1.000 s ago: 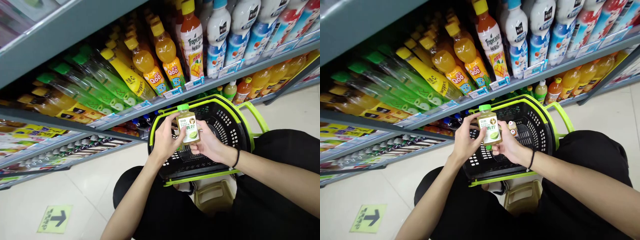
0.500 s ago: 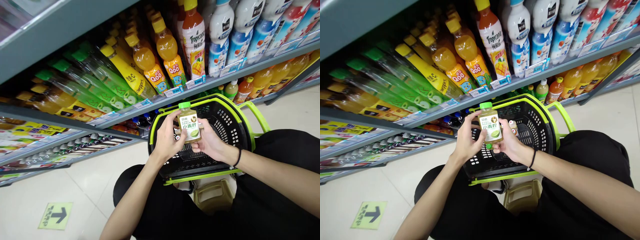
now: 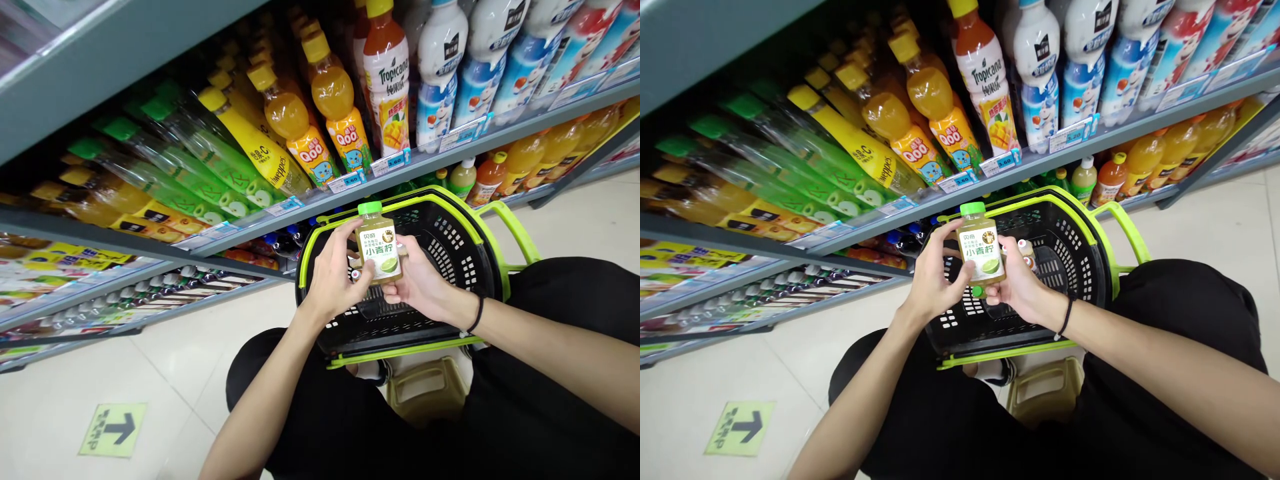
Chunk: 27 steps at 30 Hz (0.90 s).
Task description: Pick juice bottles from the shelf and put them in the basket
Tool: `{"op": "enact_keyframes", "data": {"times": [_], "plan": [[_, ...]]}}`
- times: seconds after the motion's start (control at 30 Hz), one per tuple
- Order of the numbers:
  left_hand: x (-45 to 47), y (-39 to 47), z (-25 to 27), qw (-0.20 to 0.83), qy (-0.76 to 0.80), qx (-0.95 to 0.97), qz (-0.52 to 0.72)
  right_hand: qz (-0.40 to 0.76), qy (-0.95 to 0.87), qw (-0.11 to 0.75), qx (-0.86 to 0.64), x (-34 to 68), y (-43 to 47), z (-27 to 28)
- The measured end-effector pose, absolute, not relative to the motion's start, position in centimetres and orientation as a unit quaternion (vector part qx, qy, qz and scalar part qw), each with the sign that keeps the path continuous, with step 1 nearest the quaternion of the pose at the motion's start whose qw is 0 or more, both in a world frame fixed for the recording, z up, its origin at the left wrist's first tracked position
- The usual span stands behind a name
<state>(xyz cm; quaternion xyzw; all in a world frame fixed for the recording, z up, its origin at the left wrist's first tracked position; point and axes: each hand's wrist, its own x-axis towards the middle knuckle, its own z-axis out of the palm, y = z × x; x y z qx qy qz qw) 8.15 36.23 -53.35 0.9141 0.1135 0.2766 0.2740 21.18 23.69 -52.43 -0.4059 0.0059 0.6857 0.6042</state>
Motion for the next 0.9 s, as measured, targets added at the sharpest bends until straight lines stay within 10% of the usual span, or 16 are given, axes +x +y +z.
{"op": "enact_keyframes", "data": {"times": [0.9], "plan": [[8.53,35.59,-53.59,0.266,0.158,0.888,0.341,0.693,-0.007,0.595,-0.408,20.98,23.47,-52.42]]}}
